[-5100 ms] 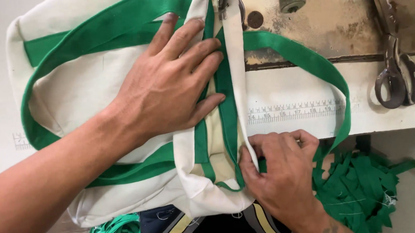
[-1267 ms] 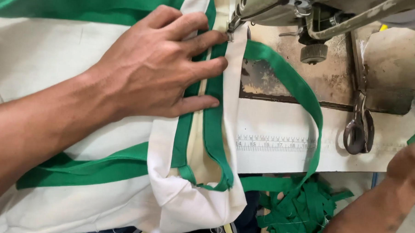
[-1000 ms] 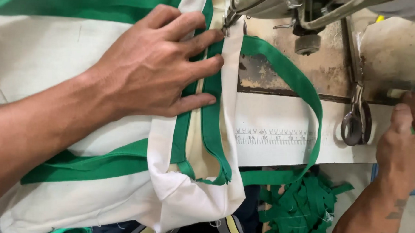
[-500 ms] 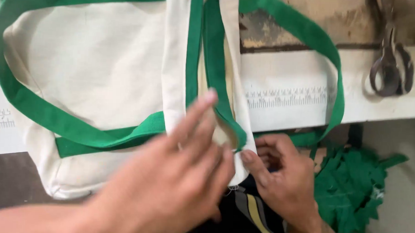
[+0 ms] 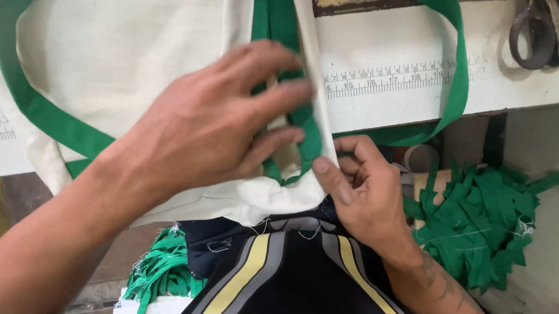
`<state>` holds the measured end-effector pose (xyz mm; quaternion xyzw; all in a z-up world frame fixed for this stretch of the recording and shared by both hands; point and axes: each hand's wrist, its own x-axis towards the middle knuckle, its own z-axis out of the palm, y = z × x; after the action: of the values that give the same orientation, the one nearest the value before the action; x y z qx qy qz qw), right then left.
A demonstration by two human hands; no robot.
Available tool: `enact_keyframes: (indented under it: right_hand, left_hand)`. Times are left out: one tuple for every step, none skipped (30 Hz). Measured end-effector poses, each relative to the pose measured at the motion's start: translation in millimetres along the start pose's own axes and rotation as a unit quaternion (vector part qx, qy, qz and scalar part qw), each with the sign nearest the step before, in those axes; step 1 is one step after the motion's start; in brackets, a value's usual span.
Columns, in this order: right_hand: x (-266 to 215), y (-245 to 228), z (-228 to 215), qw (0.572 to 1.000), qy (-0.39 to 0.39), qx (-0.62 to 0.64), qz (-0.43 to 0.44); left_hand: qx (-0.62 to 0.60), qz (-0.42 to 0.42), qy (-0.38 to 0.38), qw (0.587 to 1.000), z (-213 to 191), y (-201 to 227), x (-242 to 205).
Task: Attaching green handles and hemming the top edge of a white canvas bag using an industrial sewing machine, followed by trimming excess threads with scissors.
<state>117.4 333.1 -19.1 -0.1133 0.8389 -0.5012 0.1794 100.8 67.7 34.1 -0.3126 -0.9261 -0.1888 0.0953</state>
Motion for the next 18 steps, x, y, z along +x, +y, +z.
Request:
enact_keyframes:
  right_hand:
    - [0,-1,0,1.000,0.020,-0.015,-0.011]
    - [1,-2,0,0.998,0.040,-0.030,-0.022]
    - [-1,0,0,0.999,0.040,-0.030,-0.018]
    - [-3,1,1,0.997,0.046,-0.054,-0.031]
    - [-3,3,1,0.994,0.050,-0.079,-0.049]
    - [-6,2,1,0.994,0.048,-0.080,-0.049]
    - [-6,2,2,0.984,0.077,-0.132,-0.092]
    - [-6,0,2,0.968,0.105,-0.183,-0.135]
    - [-8,0,2,0.967,0.104,-0.182,-0.142]
    - [-10,0,1,0.949,0.111,-0.243,-0.167]
    - [-10,0,-1,0.925,0.122,-0.304,-0.191]
    - [-5,-2,1,0.924,0.126,-0.303,-0.198]
    - [-4,-4,2,0.896,0.101,-0.353,-0.249]
    - [-3,-5,4,0.863,0.076,-0.401,-0.299]
    - [0,-9,4,0.863,0.077,-0.401,-0.299]
    - [2,-14,4,0.849,0.059,-0.422,-0.314]
    - [5,-19,5,0.833,0.042,-0.441,-0.330]
    - [7,-16,6,0.833,0.045,-0.441,-0.331]
  left_hand:
    - [0.024,-0.002,-0.047,0.999,5,0,-4]
    - [0.049,-0.004,-0.093,0.994,10,-1,-8]
    - [0.045,-0.003,-0.095,0.994,8,-2,-9]
    - [0.048,0.000,-0.114,0.992,5,-2,-11]
    - [0.055,0.000,-0.130,0.990,3,-4,-12]
    - [0.054,-0.001,-0.129,0.990,2,-2,-8]
    - [0.041,-0.011,-0.148,0.988,-1,-1,-4]
    - [0.027,-0.022,-0.166,0.986,-4,0,0]
    - [0.032,-0.025,-0.163,0.986,-4,1,-1]
    - [0.029,-0.031,-0.170,0.985,-3,2,-1]
    - [0.027,-0.033,-0.175,0.984,-2,1,1]
    - [0.034,-0.033,-0.171,0.984,-4,-2,2]
    - [0.033,-0.018,-0.163,0.986,-4,-2,2]
    - [0.032,-0.004,-0.155,0.987,-4,-2,2]
    - [0.033,-0.003,-0.155,0.987,-5,-4,1]
    - [0.005,-0.006,-0.178,0.984,-5,-7,1]
    - [-0.022,-0.008,-0.200,0.979,-7,-10,1]
    - [-0.019,-0.007,-0.200,0.980,-10,-15,7]
